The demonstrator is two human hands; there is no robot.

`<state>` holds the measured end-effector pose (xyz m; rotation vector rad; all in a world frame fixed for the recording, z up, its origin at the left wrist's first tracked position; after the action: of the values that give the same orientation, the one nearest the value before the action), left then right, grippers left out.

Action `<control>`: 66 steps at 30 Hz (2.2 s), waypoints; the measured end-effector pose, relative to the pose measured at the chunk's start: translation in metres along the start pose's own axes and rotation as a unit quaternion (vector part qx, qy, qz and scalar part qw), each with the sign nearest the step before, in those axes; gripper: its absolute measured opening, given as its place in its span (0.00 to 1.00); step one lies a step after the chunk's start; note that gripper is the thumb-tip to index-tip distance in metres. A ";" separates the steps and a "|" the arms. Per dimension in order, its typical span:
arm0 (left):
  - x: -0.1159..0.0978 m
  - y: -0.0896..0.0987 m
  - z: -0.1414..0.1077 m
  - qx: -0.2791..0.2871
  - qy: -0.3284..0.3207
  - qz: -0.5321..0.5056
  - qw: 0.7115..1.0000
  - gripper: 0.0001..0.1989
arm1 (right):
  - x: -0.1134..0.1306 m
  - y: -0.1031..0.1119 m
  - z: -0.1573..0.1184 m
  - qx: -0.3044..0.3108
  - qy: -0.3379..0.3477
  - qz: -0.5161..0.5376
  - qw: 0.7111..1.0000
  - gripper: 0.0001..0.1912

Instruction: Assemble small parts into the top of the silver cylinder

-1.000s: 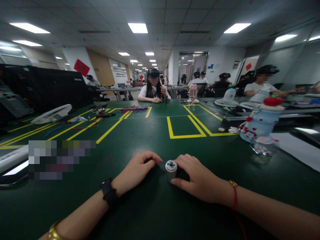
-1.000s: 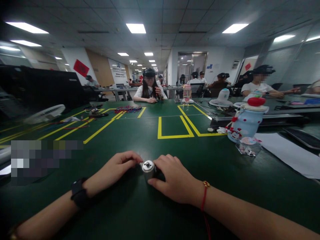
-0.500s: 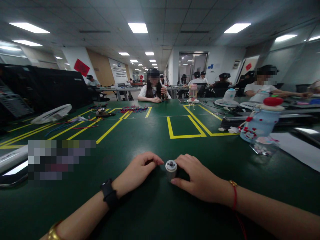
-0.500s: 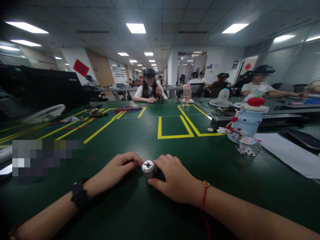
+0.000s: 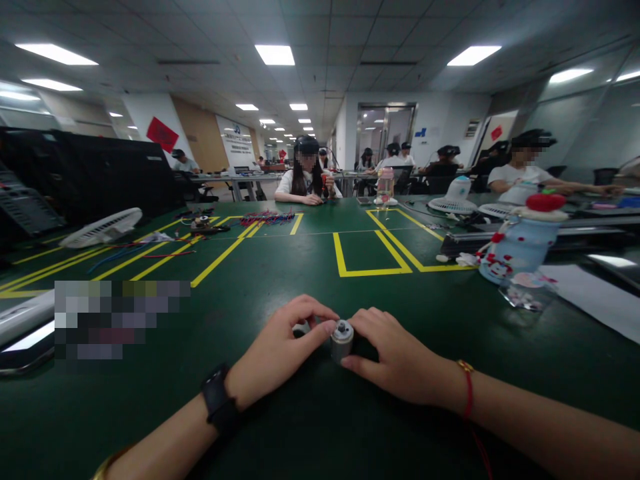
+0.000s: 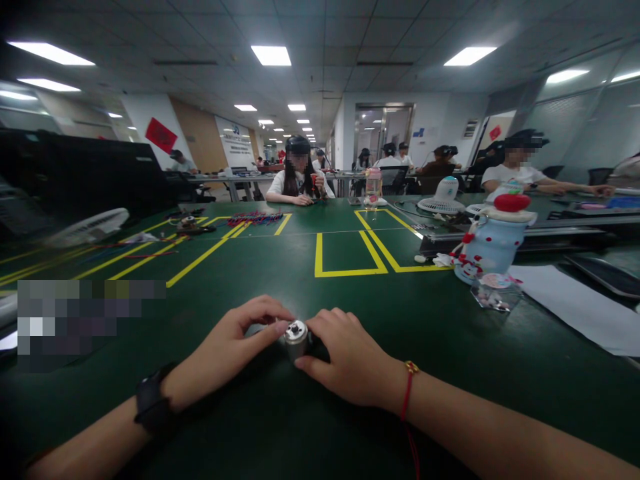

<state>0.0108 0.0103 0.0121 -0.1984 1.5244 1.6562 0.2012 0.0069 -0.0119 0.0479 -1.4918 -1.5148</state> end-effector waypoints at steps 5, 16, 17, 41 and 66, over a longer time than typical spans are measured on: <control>-0.007 -0.002 0.001 -0.011 -0.013 0.001 1.000 0.09 | 0.000 -0.001 0.000 -0.002 0.006 -0.005 1.000 0.12; 0.012 0.011 0.004 0.012 -0.003 -0.020 1.000 0.11 | 0.001 0.000 0.000 0.001 -0.003 -0.003 1.000 0.12; 0.016 0.012 0.003 0.033 -0.003 -0.009 0.999 0.10 | 0.001 0.001 0.000 0.001 -0.004 -0.004 1.000 0.12; 0.037 0.006 0.004 0.083 0.050 0.003 0.995 0.14 | 0.000 0.001 0.000 0.002 -0.008 0.004 1.000 0.13; 0.029 0.001 -0.003 0.115 -0.044 0.129 0.984 0.08 | -0.002 -0.001 0.001 0.004 0.002 -0.002 1.000 0.12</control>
<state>-0.0091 0.0219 -0.0059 0.2027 1.7133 1.6441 0.2011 0.0085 -0.0130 0.0587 -1.4948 -1.5124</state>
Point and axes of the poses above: each hand's wrist, its own z-axis towards the middle knuckle, its own y-axis out of the back of the hand, x = y × z, the point moved 2 cm from there along z, towards the middle knuckle, and after that the axes turned 11 degrees about z, right-handed, at the moved point
